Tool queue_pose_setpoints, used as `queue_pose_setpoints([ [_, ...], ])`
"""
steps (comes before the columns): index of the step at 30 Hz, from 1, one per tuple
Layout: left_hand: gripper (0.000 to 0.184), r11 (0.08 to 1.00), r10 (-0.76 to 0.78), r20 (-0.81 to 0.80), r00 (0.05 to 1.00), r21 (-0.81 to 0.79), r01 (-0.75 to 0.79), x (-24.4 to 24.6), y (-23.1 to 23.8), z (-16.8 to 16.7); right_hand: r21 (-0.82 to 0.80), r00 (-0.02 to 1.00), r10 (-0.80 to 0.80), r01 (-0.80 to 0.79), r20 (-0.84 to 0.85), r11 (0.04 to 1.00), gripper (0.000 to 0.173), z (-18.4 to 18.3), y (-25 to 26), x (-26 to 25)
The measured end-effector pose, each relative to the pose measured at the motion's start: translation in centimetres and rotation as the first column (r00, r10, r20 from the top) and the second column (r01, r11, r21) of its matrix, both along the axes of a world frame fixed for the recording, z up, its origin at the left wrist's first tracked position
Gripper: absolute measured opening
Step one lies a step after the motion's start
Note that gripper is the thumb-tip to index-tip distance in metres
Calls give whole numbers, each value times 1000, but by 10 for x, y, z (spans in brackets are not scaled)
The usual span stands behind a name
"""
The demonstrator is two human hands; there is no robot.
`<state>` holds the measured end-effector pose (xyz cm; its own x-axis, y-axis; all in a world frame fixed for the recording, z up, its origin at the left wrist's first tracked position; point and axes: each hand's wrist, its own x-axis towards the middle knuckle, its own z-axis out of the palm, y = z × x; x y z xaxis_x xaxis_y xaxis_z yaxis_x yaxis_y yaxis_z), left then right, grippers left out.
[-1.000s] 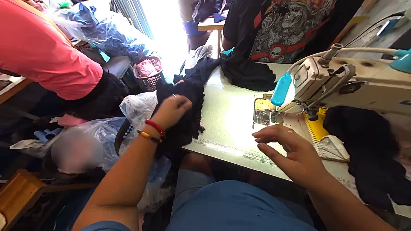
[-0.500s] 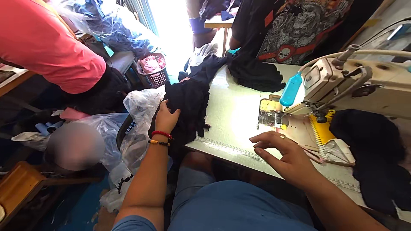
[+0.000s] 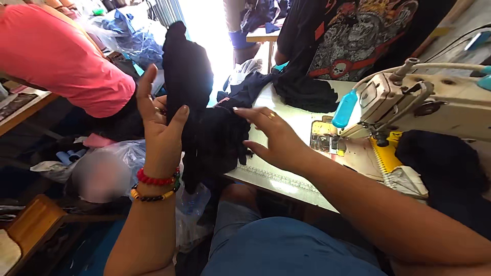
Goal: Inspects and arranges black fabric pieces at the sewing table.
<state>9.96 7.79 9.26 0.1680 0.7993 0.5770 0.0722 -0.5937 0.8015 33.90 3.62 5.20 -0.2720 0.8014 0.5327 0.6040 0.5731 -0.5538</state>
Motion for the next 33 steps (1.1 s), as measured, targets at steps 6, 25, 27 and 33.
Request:
queue_pose_setpoints([
  [6,63,994,-57,161,985,98,42,3,-49,28,-85,983,160,-168,-93,982,30,1,25,-34],
  [25,38,857,299,243,923,358,-371,-2,94,40,310,898,-41,194,-438,931,22,29,98,-1],
  [27,40,865,311,219,925,337,-371,-13,91,26,341,871,-16,209,-490,917,22,18,95,7],
  [33,39,892,435,161,886,59,-449,-46,89,-1,9,906,-247,267,-343,964,24,-18,80,27],
])
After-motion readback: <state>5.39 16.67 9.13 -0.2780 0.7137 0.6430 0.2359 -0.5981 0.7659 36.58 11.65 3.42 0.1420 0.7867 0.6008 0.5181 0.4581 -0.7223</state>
